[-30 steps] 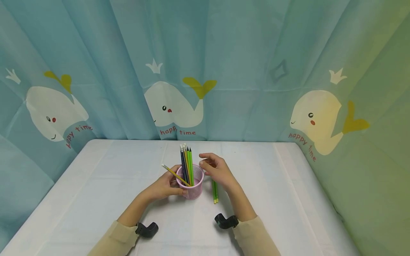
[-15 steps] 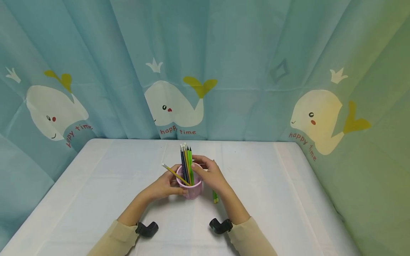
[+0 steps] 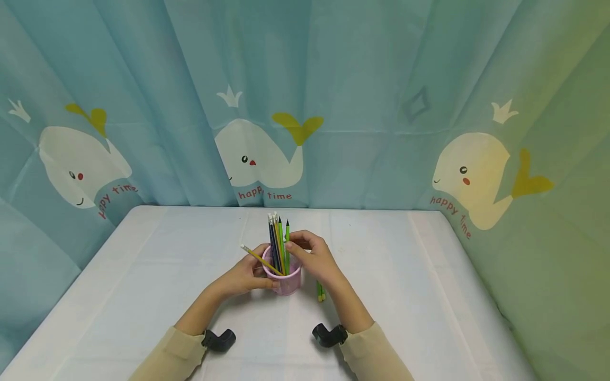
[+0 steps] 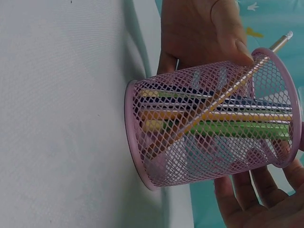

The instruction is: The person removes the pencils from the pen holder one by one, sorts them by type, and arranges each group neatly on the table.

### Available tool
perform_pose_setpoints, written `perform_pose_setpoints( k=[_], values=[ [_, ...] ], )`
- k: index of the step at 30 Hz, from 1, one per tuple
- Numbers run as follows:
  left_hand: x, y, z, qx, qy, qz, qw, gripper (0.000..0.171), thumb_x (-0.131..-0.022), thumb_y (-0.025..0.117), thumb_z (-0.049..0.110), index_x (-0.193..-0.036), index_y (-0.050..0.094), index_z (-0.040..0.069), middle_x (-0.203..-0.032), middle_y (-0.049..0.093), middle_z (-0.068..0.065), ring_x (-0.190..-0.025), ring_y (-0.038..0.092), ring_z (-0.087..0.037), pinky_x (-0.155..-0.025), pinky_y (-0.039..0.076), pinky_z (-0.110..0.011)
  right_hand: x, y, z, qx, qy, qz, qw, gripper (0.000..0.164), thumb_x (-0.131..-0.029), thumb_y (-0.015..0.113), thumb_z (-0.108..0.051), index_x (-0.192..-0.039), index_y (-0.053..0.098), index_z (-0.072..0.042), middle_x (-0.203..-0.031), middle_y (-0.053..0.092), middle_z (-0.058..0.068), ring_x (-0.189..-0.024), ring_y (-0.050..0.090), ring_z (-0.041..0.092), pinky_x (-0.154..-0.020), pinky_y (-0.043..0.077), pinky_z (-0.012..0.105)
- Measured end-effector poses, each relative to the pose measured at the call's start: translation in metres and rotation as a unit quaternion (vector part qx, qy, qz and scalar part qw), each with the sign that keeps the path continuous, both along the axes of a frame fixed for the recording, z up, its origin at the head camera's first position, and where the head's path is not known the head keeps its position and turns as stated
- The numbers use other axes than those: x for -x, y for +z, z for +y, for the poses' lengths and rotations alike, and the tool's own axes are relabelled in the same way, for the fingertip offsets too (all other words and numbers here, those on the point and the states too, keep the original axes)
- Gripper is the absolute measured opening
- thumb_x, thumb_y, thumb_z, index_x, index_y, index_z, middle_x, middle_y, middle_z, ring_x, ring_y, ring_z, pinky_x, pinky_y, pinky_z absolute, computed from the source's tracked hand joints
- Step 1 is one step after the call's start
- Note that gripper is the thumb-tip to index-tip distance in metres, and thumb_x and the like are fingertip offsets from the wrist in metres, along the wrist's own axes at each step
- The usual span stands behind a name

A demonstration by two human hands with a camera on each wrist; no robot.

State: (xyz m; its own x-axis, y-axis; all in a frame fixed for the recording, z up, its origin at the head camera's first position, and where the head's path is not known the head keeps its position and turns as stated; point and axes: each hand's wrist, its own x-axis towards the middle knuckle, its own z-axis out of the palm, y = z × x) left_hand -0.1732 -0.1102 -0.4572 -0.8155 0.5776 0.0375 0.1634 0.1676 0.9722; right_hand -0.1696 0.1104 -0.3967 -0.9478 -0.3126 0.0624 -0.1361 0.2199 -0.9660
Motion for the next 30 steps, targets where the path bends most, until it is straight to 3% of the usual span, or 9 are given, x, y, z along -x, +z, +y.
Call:
perform_pose_setpoints(
  k=[13, 21, 30],
  values=[
    [0.001, -0.002, 0.000, -0.001, 0.003, 0.000, 1.0000, 0.080, -0.081, 0.082, 0.009, -0.147, 0.036, 0.010, -0.135, 0.058, -0.018, -0.122, 0.061, -0.032, -0.102, 0.052, -0.038, -0.001, 0.002, 0.003, 0.002, -0.011, 0.007, 1.000, 0.016, -0.097, 0.062, -0.010, -0.108, 0.062, 0.002, -0.110, 0.067, 0.016, -0.103, 0.060, 0.024, -0.084, 0.052, 0.028],
    [0.000, 0.001, 0.001, -0.001, 0.005, -0.008, 1.0000, 0.081, -0.080, 0.082, 0.009, -0.147, 0.036, 0.011, -0.136, 0.057, -0.017, -0.122, 0.061, -0.031, -0.103, 0.051, -0.038, 0.013, -0.021, 0.008, 0.004, -0.016, 0.012, 1.000, 0.019, -0.097, 0.065, -0.018, -0.109, 0.062, -0.003, -0.114, 0.068, 0.014, -0.106, 0.060, 0.023, -0.087, 0.053, 0.031],
    [-0.001, 0.002, 0.002, -0.015, -0.002, -0.008, 0.9999, 0.079, -0.081, 0.081, 0.006, -0.146, 0.036, 0.006, -0.134, 0.057, -0.022, -0.122, 0.060, -0.035, -0.104, 0.050, -0.041, 0.011, -0.014, 0.012, 0.024, -0.010, 0.032, 0.999, 0.017, -0.097, 0.065, -0.020, -0.106, 0.063, -0.005, -0.116, 0.067, 0.015, -0.106, 0.061, 0.023, -0.087, 0.055, 0.034]
  ],
)
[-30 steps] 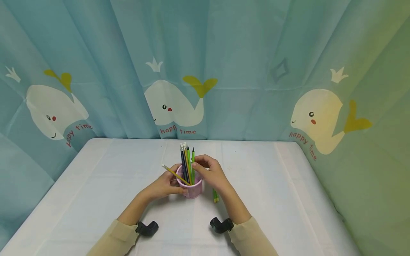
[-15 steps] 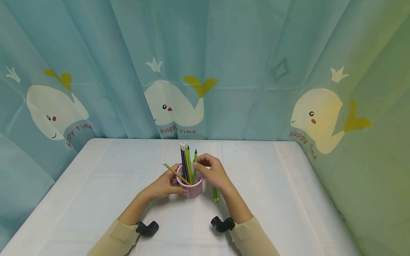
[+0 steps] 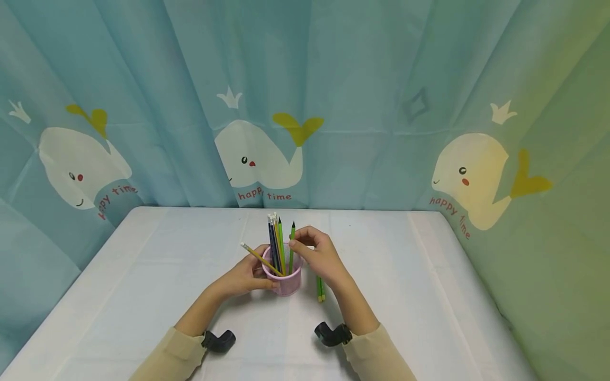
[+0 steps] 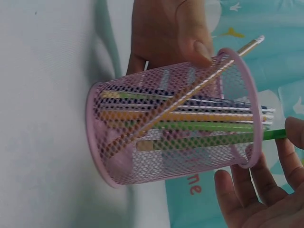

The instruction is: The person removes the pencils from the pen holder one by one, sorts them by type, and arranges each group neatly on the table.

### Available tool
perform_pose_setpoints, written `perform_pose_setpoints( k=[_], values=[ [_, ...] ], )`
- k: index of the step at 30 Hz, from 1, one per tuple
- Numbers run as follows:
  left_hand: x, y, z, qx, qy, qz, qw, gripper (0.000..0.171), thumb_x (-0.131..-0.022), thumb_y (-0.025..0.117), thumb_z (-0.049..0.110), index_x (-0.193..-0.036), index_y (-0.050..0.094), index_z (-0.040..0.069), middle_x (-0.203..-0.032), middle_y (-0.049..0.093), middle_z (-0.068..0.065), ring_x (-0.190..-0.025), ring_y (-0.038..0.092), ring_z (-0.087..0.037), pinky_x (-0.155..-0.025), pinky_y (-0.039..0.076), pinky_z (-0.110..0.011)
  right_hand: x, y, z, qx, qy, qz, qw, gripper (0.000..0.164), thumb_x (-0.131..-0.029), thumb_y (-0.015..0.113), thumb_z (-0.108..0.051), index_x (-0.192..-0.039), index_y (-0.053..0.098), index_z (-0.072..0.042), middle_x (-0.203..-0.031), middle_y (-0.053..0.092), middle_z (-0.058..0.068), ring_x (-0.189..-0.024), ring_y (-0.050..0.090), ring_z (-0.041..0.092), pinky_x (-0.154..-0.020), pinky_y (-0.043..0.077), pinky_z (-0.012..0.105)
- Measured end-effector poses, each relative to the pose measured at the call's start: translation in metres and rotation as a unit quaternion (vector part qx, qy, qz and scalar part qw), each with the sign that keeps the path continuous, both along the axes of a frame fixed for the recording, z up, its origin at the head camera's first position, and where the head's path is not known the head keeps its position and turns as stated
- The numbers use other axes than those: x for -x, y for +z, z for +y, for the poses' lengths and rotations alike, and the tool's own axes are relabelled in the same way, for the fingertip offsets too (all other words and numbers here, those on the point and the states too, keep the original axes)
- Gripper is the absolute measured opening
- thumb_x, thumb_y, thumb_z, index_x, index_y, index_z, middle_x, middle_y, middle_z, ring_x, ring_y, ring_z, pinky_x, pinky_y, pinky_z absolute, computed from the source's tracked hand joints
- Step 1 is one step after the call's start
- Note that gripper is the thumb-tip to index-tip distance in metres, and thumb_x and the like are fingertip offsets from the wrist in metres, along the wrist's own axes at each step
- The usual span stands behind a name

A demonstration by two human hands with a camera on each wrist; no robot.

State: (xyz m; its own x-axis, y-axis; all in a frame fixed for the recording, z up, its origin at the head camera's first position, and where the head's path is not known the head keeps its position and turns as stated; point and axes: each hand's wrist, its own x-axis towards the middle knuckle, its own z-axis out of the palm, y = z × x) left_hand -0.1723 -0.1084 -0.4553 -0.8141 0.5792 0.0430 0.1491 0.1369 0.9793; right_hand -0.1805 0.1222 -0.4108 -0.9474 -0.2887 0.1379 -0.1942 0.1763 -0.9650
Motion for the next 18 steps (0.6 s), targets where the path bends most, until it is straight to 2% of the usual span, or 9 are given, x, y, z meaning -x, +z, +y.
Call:
perform_pose_setpoints(
  k=[6, 10, 18],
  values=[
    [0.000, 0.000, -0.001, 0.000, -0.003, 0.001, 1.0000, 0.081, -0.081, 0.081, 0.006, -0.147, 0.035, 0.007, -0.137, 0.055, -0.022, -0.124, 0.059, -0.035, -0.105, 0.050, -0.041, -0.002, 0.007, 0.004, 0.024, 0.008, 0.015, 1.000, 0.017, -0.098, 0.064, -0.018, -0.106, 0.062, -0.003, -0.118, 0.067, 0.013, -0.110, 0.062, 0.026, -0.092, 0.056, 0.041],
    [0.000, -0.001, -0.001, -0.003, -0.005, -0.001, 1.0000, 0.080, -0.081, 0.081, 0.006, -0.146, 0.034, 0.006, -0.136, 0.056, -0.023, -0.123, 0.059, -0.035, -0.104, 0.050, -0.041, -0.004, 0.012, 0.007, 0.035, 0.013, 0.018, 0.999, 0.020, -0.098, 0.064, -0.018, -0.109, 0.062, -0.001, -0.120, 0.065, 0.013, -0.115, 0.063, 0.029, -0.093, 0.056, 0.038],
    [0.001, -0.001, -0.001, 0.004, -0.003, -0.003, 1.0000, 0.080, -0.081, 0.081, 0.007, -0.146, 0.035, 0.008, -0.139, 0.054, -0.020, -0.124, 0.059, -0.033, -0.104, 0.050, -0.039, -0.007, 0.022, 0.010, 0.063, 0.014, 0.003, 0.998, 0.023, -0.099, 0.063, -0.018, -0.108, 0.058, 0.002, -0.121, 0.063, 0.015, -0.116, 0.062, 0.033, -0.095, 0.056, 0.047]
  ],
)
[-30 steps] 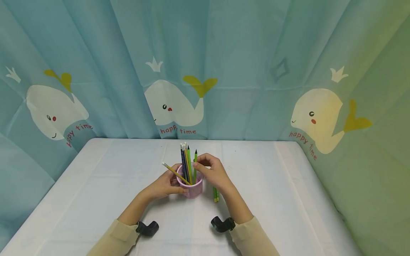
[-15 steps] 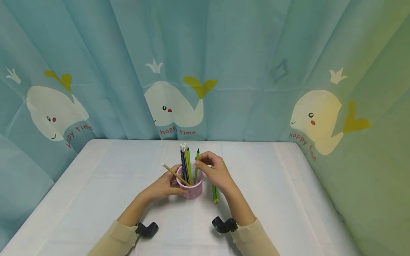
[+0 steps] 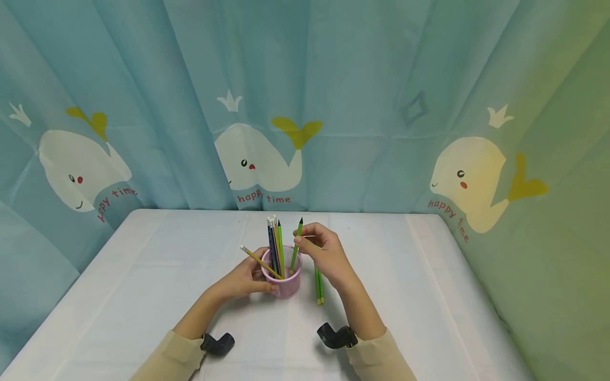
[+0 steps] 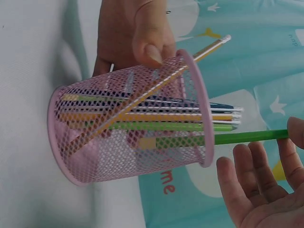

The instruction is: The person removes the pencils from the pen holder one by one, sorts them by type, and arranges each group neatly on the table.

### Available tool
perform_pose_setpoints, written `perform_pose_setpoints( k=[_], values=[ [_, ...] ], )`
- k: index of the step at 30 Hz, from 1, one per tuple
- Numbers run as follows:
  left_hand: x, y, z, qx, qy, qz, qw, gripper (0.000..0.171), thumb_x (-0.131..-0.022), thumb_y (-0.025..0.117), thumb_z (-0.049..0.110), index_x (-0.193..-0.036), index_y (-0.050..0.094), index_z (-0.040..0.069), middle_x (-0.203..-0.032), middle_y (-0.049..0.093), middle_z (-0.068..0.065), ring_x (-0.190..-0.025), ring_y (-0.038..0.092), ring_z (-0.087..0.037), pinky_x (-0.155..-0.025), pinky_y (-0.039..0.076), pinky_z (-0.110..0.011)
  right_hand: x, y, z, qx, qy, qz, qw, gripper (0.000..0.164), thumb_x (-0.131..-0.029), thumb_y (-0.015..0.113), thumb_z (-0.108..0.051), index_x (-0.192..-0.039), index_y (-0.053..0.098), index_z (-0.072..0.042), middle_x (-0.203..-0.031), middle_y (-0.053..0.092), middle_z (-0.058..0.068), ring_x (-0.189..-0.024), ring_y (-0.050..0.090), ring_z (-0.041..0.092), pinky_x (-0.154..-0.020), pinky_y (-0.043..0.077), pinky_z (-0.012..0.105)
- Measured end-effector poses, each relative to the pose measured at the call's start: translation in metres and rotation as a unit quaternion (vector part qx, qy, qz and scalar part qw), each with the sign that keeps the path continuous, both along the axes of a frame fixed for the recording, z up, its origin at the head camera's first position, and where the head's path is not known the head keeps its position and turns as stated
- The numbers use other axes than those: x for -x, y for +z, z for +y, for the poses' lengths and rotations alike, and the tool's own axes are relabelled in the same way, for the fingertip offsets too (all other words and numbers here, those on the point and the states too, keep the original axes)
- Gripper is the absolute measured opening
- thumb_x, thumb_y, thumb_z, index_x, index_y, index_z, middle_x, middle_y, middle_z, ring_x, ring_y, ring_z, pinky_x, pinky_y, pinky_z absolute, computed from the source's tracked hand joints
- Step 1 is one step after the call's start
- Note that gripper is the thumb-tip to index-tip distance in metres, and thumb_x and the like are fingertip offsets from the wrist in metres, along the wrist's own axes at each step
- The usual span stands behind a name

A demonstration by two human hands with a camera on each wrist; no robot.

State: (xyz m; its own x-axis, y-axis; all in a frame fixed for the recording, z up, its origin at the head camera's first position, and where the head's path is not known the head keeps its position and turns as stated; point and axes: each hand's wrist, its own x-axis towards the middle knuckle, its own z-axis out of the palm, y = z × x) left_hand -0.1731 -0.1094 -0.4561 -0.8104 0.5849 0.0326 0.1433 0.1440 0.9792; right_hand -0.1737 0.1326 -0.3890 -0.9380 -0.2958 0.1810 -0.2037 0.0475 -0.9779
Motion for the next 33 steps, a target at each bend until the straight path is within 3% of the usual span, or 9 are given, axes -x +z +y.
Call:
perform_pose_setpoints(
  k=[18, 28, 33],
  values=[
    [0.000, -0.001, 0.001, -0.018, -0.005, -0.006, 0.9998, 0.078, -0.081, 0.080, 0.004, -0.145, 0.035, 0.005, -0.135, 0.055, -0.023, -0.122, 0.060, -0.034, -0.101, 0.052, -0.035, -0.006, 0.014, 0.012, 0.047, -0.001, 0.004, 0.999, 0.020, -0.099, 0.061, -0.014, -0.108, 0.055, 0.003, -0.119, 0.063, 0.013, -0.111, 0.065, 0.030, -0.092, 0.057, 0.037],
    [0.000, -0.002, 0.000, -0.007, -0.002, -0.005, 1.0000, 0.079, -0.081, 0.081, 0.005, -0.144, 0.035, 0.008, -0.134, 0.057, -0.020, -0.121, 0.061, -0.031, -0.100, 0.053, -0.034, -0.004, 0.016, 0.020, 0.061, -0.008, 0.016, 0.998, 0.022, -0.099, 0.059, -0.010, -0.111, 0.054, 0.008, -0.114, 0.066, 0.006, -0.108, 0.067, 0.027, -0.093, 0.057, 0.038],
    [0.000, -0.001, 0.000, -0.004, 0.001, -0.009, 1.0000, 0.080, -0.080, 0.082, 0.006, -0.145, 0.035, 0.010, -0.135, 0.056, -0.018, -0.122, 0.061, -0.030, -0.101, 0.052, -0.034, -0.003, 0.019, 0.023, 0.074, -0.014, 0.020, 0.997, 0.021, -0.099, 0.060, -0.008, -0.111, 0.054, 0.009, -0.114, 0.066, 0.009, -0.106, 0.067, 0.026, -0.091, 0.058, 0.038]
  ],
)
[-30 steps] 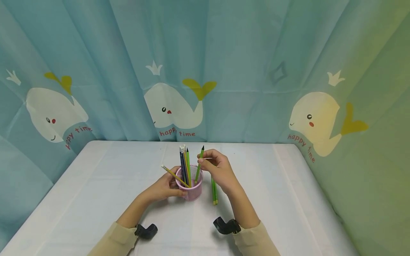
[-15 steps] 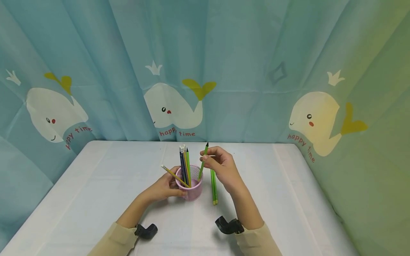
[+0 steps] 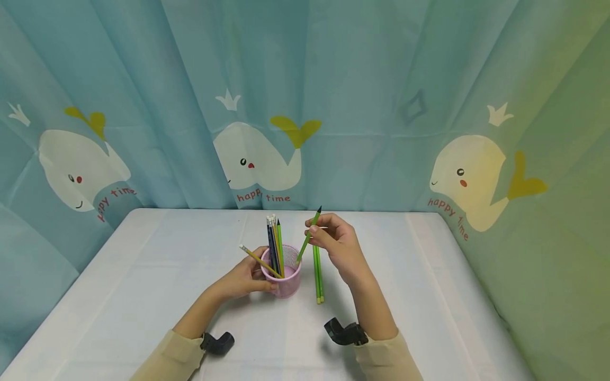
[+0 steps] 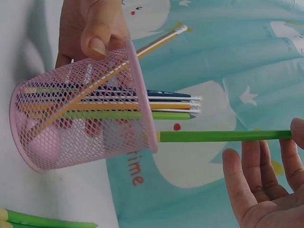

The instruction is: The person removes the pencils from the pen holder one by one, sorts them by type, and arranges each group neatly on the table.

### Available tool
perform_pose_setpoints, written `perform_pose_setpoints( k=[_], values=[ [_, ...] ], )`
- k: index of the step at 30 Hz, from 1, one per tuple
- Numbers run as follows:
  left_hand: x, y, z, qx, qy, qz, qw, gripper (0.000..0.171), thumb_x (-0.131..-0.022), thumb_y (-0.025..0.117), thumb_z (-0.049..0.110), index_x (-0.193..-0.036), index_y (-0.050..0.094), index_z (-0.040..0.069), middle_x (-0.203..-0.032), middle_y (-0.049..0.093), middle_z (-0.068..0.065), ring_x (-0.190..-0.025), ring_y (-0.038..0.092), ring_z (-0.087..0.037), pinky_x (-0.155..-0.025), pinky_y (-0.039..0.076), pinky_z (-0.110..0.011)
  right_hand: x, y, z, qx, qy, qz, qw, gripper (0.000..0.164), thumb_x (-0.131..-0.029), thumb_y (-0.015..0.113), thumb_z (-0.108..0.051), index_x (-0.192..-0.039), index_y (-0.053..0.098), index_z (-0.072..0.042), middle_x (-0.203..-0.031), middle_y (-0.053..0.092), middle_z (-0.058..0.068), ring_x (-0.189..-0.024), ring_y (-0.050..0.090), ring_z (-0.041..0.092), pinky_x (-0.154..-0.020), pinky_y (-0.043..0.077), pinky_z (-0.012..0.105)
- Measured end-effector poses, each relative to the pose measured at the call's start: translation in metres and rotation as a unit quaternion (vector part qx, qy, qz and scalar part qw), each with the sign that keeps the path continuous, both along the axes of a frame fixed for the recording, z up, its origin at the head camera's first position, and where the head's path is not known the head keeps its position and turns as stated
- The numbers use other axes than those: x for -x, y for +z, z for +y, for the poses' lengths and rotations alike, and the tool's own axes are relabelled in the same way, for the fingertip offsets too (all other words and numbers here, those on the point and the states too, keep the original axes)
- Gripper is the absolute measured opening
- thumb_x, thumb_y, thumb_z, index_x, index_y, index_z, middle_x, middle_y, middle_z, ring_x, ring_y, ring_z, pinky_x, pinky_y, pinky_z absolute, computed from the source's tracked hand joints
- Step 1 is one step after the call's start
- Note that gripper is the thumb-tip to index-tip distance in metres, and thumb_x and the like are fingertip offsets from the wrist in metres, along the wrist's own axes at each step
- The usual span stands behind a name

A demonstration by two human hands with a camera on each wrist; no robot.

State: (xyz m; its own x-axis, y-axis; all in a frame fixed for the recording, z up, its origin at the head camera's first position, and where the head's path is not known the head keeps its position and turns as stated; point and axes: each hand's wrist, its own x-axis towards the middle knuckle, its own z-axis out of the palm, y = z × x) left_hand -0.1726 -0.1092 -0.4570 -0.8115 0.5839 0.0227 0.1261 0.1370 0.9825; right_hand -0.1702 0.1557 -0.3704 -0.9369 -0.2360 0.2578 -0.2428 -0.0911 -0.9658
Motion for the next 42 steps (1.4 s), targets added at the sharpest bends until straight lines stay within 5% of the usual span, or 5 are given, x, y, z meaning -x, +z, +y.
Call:
perform_pose_setpoints(
  k=[15, 24, 33, 42],
  values=[
    [0.000, -0.001, 0.000, 0.003, 0.001, 0.008, 1.0000, 0.079, -0.081, 0.081, 0.007, -0.145, 0.035, 0.008, -0.134, 0.057, -0.021, -0.122, 0.061, -0.031, -0.101, 0.052, -0.036, -0.001, 0.006, 0.011, 0.031, -0.003, 0.000, 1.000, 0.012, -0.099, 0.060, -0.008, -0.108, 0.057, -0.001, -0.115, 0.064, 0.014, -0.102, 0.068, 0.024, -0.092, 0.058, 0.037],
    [-0.001, 0.001, 0.000, 0.006, 0.006, 0.000, 1.0000, 0.081, -0.080, 0.082, 0.006, -0.146, 0.035, 0.011, -0.132, 0.059, -0.018, -0.119, 0.063, -0.029, -0.099, 0.053, -0.033, 0.005, 0.000, 0.013, 0.019, -0.016, -0.016, 1.000, 0.021, -0.099, 0.061, -0.010, -0.113, 0.055, 0.005, -0.115, 0.062, 0.018, -0.099, 0.069, 0.022, -0.094, 0.056, 0.044],
    [-0.001, 0.000, 0.000, 0.006, 0.006, 0.004, 1.0000, 0.080, -0.080, 0.081, 0.006, -0.145, 0.035, 0.009, -0.132, 0.059, -0.019, -0.119, 0.063, -0.031, -0.099, 0.054, -0.035, 0.013, -0.011, 0.017, -0.001, -0.034, -0.051, 0.998, 0.032, -0.099, 0.062, -0.013, -0.119, 0.053, 0.009, -0.109, 0.065, 0.007, -0.097, 0.069, 0.018, -0.087, 0.060, 0.034],
    [-0.001, 0.000, 0.001, 0.010, 0.005, 0.004, 0.9999, 0.081, -0.080, 0.082, 0.007, -0.146, 0.035, 0.011, -0.132, 0.058, -0.018, -0.119, 0.063, -0.029, -0.098, 0.054, -0.033, 0.022, -0.024, 0.020, -0.024, -0.044, -0.072, 0.996, 0.031, -0.099, 0.063, -0.014, -0.119, 0.055, 0.008, -0.108, 0.064, 0.006, -0.100, 0.067, 0.027, -0.085, 0.060, 0.043]
  ],
)
